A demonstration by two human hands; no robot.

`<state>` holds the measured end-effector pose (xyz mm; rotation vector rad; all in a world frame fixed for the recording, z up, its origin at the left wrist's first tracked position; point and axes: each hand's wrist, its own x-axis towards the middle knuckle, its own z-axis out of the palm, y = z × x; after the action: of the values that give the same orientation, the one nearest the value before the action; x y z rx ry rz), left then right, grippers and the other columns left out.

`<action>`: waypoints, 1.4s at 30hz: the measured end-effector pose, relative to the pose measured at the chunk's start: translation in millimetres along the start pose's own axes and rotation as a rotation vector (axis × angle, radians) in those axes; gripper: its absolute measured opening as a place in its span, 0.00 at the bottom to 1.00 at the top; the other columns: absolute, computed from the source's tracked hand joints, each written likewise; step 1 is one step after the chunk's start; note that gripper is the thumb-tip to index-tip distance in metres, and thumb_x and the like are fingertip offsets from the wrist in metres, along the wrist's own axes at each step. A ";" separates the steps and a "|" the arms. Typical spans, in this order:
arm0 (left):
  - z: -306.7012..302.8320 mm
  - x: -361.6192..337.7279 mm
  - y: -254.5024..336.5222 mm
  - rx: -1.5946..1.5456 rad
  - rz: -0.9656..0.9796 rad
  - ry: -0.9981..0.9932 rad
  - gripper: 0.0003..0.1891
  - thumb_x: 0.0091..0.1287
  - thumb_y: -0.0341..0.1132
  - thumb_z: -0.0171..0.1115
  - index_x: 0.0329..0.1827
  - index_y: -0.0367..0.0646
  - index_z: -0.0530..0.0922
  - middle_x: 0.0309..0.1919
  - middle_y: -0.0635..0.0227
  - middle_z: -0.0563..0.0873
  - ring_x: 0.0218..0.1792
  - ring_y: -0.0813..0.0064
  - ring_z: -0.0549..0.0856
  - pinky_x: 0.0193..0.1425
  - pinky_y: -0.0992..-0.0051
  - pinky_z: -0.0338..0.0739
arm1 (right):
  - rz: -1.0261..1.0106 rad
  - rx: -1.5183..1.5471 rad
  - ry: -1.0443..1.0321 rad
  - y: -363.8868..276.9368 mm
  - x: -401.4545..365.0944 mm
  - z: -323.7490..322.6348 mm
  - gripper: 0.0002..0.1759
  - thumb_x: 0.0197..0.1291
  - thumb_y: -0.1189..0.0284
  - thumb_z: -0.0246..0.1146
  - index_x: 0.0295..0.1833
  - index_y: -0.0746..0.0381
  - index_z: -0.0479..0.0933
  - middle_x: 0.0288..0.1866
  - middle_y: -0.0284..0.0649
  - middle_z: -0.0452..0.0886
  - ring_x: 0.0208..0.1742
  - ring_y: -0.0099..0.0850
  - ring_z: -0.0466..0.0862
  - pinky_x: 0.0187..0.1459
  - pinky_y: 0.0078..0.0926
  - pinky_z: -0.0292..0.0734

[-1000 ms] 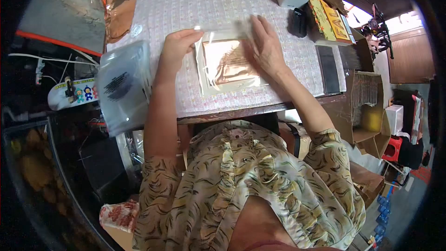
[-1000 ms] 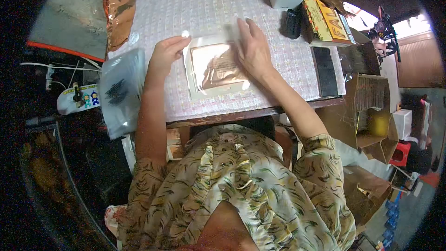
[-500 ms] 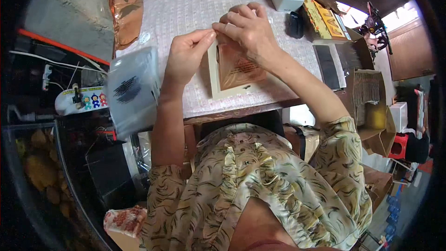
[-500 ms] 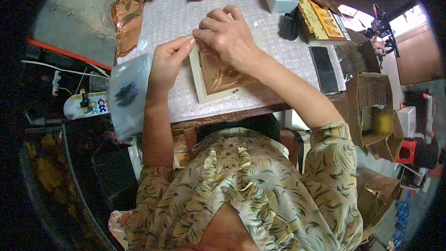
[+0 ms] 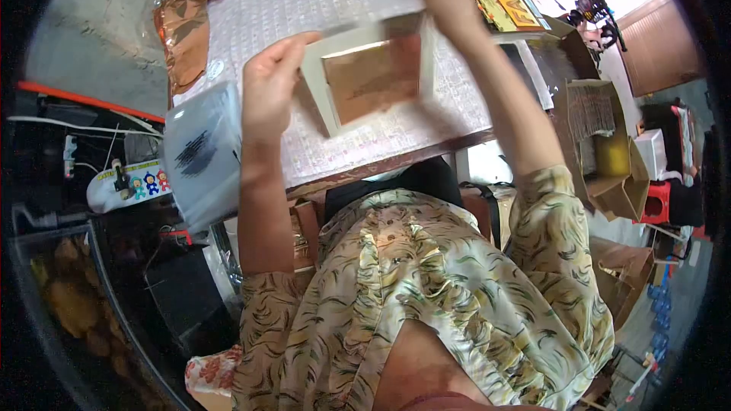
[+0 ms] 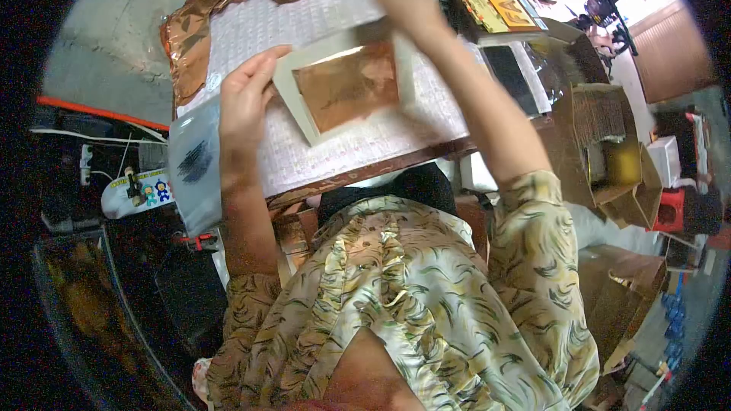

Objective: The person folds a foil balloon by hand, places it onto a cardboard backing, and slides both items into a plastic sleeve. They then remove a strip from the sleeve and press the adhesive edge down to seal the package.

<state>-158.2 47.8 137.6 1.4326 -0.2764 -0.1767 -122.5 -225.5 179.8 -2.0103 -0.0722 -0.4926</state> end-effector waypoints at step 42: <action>-84.4 39.2 -106.6 -0.553 -0.362 0.030 0.17 0.84 0.35 0.53 0.67 0.33 0.76 0.57 0.60 0.86 0.59 0.67 0.85 0.68 0.66 0.79 | 0.650 0.786 -0.533 126.5 -38.5 54.8 0.17 0.69 0.69 0.72 0.57 0.68 0.85 0.47 0.42 0.91 0.41 0.26 0.90 0.47 0.25 0.88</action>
<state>-91.3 102.6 25.6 0.9221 0.0623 -0.4867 -107.9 -232.5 37.6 -1.2290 0.0573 0.4443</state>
